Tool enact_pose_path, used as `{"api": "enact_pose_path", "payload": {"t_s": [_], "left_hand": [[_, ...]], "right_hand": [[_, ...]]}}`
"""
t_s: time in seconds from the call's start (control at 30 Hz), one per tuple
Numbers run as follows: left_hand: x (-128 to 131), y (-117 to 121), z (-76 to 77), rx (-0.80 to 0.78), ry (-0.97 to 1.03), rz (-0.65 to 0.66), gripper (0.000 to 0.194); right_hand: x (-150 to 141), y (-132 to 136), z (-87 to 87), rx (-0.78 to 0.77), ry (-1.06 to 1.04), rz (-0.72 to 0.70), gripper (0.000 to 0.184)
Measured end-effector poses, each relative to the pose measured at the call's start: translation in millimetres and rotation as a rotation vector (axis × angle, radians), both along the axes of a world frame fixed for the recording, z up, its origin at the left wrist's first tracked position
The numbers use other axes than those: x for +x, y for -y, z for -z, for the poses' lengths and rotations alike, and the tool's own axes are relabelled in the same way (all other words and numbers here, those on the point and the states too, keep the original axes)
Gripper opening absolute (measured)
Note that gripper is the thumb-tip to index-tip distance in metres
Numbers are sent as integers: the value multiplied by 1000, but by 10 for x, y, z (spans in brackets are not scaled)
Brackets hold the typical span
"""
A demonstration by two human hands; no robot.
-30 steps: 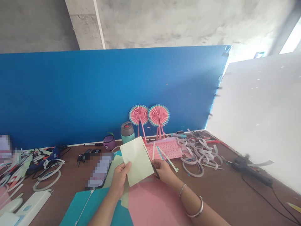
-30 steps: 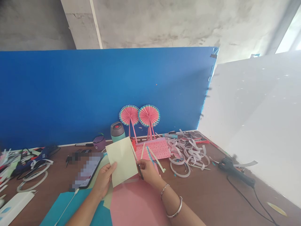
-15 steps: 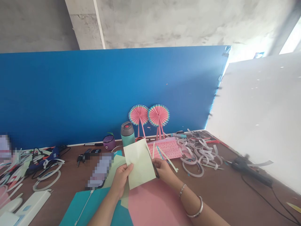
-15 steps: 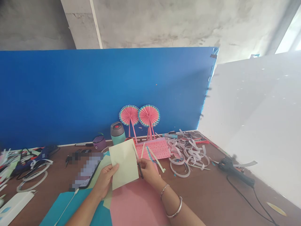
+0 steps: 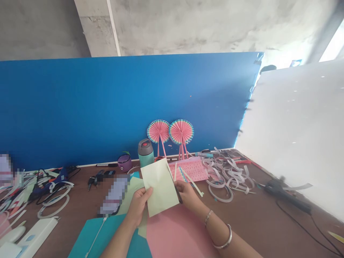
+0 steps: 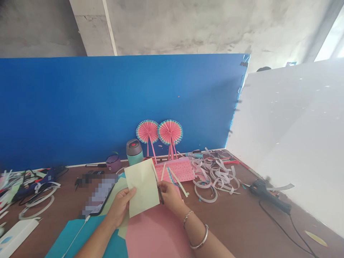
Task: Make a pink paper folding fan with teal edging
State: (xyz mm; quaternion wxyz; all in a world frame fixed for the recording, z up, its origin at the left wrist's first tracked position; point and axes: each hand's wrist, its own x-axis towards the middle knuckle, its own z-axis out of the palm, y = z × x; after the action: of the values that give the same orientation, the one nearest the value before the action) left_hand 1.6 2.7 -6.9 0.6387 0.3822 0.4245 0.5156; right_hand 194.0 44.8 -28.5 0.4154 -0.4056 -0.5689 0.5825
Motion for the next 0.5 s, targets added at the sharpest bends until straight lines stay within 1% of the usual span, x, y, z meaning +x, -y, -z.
{"api": "enact_pose_path", "payload": {"t_s": [0.17, 0.37, 0.5], "left_hand": [[-3, -2, 6, 9, -2, -5, 50], [-5, -2, 1, 11, -25, 4, 50], [-7, -5, 10, 15, -19, 10, 50]], "right_hand": [[3, 8, -9, -1, 3, -6, 16], [2, -14, 25, -18, 27, 9, 15], [3, -1, 3, -24, 45, 18, 15]]}}
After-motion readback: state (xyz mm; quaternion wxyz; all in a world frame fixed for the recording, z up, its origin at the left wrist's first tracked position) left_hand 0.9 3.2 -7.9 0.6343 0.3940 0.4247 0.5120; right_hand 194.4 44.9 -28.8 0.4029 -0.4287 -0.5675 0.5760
